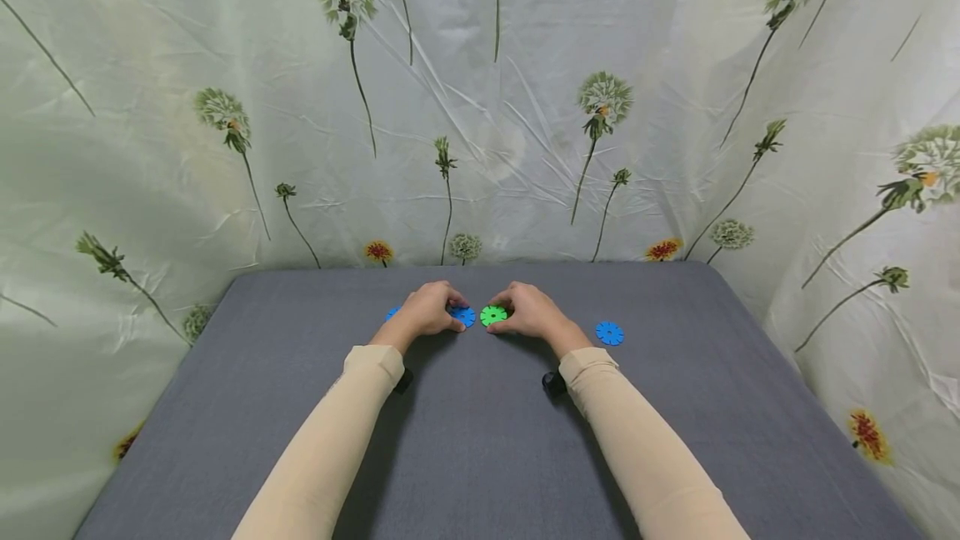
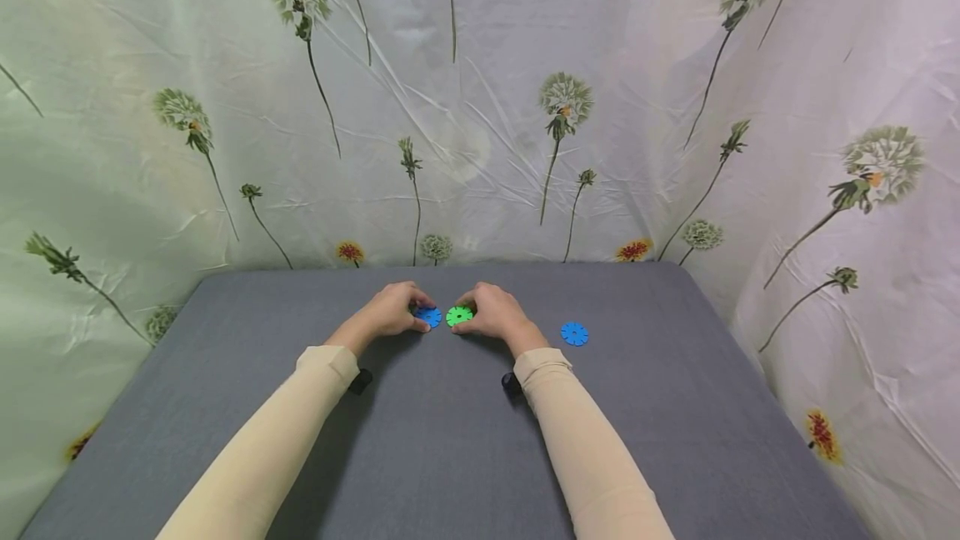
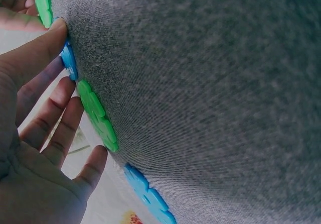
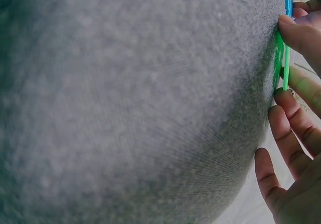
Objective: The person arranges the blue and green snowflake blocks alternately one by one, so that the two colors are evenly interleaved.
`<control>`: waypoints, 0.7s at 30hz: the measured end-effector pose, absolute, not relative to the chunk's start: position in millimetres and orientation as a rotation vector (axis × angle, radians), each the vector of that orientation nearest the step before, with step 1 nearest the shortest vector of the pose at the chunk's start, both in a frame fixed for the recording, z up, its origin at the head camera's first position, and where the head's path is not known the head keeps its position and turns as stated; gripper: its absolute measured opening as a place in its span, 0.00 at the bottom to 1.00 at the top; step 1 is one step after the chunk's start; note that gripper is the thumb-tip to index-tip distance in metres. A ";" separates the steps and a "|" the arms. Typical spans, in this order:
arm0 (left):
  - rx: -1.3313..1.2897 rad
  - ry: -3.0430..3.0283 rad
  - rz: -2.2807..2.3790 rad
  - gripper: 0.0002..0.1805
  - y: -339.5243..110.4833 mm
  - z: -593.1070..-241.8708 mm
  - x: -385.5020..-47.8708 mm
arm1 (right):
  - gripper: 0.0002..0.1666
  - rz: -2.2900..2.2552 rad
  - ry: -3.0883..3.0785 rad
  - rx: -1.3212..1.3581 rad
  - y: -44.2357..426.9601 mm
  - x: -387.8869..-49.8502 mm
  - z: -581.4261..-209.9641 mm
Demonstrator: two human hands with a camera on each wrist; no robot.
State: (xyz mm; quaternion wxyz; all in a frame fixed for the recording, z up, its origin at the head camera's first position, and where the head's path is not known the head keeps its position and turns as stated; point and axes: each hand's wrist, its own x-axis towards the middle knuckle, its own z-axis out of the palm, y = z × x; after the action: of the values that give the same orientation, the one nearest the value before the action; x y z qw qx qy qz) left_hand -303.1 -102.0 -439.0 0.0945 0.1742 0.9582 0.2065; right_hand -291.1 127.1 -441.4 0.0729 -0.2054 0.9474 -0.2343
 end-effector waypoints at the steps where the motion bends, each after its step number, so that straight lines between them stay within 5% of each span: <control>1: 0.517 2.842 0.611 0.21 -101.9 -438.9 -303.4 | 0.29 -0.707 2.842 -0.607 127.1 -291.0 -441.1; 21: 0.535 2.849 0.606 0.19 -101.6 -440.1 -304.6 | 0.30 -0.732 2.817 -0.526 125.0 -292.0 -442.3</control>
State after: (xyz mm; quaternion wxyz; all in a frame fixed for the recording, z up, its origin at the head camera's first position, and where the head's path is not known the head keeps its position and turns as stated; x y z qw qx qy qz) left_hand -304.6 -101.6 -440.1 0.0899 0.1801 0.9581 0.2039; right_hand -292.0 125.0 -442.3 0.0917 -0.1770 0.9484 -0.2466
